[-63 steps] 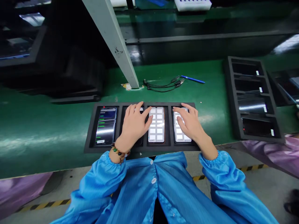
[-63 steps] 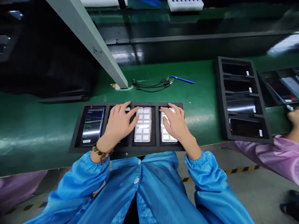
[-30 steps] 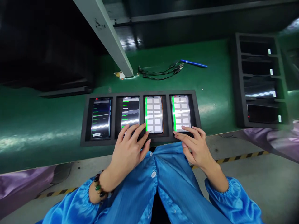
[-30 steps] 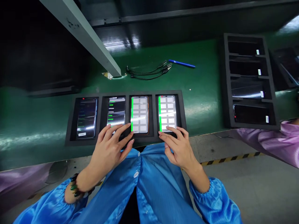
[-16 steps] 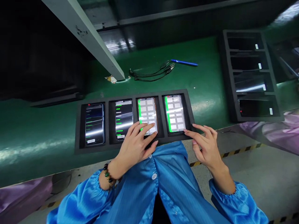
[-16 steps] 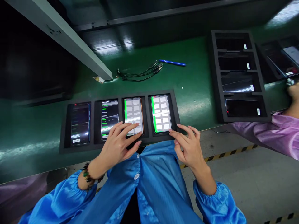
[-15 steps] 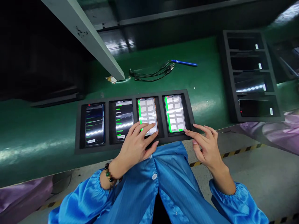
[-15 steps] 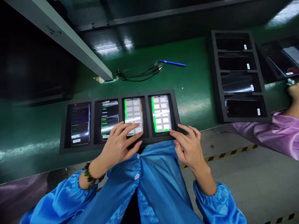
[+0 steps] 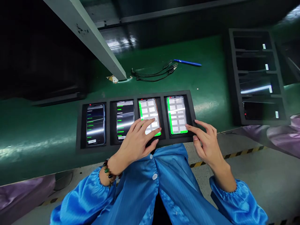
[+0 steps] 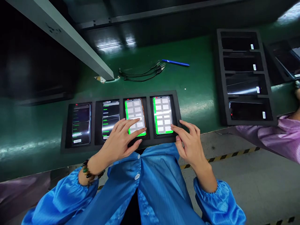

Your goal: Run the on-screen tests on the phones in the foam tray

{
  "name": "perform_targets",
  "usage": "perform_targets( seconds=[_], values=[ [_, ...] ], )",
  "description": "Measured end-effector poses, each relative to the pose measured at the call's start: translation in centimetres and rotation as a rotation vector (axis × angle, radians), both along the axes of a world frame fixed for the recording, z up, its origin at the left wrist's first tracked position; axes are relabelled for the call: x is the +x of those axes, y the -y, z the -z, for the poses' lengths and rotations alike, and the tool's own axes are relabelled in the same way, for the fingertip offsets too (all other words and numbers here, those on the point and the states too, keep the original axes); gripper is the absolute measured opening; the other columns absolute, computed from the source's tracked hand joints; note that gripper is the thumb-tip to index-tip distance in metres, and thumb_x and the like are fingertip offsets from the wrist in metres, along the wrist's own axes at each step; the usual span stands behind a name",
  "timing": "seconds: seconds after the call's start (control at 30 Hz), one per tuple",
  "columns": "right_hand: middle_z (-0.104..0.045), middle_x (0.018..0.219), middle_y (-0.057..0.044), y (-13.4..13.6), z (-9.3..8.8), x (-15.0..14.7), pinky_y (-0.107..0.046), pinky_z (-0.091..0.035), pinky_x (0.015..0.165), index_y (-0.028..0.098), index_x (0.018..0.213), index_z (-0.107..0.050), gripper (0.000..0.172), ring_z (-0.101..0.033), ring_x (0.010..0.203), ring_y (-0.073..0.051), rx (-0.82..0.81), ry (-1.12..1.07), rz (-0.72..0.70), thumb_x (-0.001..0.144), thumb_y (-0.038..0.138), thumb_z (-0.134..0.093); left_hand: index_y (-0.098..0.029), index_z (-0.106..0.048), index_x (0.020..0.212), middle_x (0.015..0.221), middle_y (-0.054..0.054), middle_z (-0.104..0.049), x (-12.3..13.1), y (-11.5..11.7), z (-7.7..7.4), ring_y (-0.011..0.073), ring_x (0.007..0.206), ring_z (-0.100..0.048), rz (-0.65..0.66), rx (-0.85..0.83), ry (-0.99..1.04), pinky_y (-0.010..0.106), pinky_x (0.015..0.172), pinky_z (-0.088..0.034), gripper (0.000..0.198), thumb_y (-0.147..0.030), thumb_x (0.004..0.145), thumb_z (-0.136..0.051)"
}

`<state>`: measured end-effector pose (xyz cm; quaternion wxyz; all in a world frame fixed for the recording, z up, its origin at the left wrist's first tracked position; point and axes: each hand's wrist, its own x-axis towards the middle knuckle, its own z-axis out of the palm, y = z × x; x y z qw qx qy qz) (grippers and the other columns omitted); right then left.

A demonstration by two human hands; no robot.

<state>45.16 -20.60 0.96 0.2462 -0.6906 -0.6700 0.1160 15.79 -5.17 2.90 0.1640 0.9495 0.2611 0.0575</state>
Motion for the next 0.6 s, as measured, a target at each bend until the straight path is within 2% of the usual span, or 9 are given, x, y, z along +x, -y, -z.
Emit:
perform_targets(
  seconds=[0.2,0.3,0.6],
  values=[
    [-0.076,0.147,-0.004,-2.7,-0.1,0.8,-0.060,-0.043,0.115,0.034,0.157,-0.059,0.056,-0.056,0.150,-0.037,-0.034,0.015,-0.001,0.105,0.017,-0.047,-0.031,-0.069,0.151,0.172,0.011,-0.050,0.9,-1.0,-0.2,0.0352,0.152,-0.052,-0.096,0.004,-0.020,0.063,0.134,-0.036,0.046,-0.035,0.107,-0.057],
    [-0.074,0.151,-0.003,-4.1,0.1,1.3,-0.060,-0.042,0.118,0.032,0.156,-0.059,0.053,-0.053,0.153,-0.036,-0.043,0.010,-0.005,0.107,0.017,-0.046,-0.028,-0.067,0.154,0.171,0.014,-0.050,1.6,-1.8,-0.2,0.0359,0.153,-0.051,-0.135,0.002,-0.025,0.063,0.134,-0.034,0.048,-0.033,0.108,-0.053],
    [-0.073,0.149,-0.007,-8.5,0.4,2.6,-0.062,-0.041,0.121,0.030,0.153,-0.062,0.050,-0.051,0.156,-0.037,-0.050,-0.010,0.011,0.108,0.022,-0.043,-0.024,-0.065,0.156,0.171,0.018,-0.046,3.8,-4.6,0.3,0.0398,0.152,-0.048,-0.263,0.038,-0.068,0.064,0.129,-0.039,0.051,-0.031,0.109,-0.047]
  ],
)
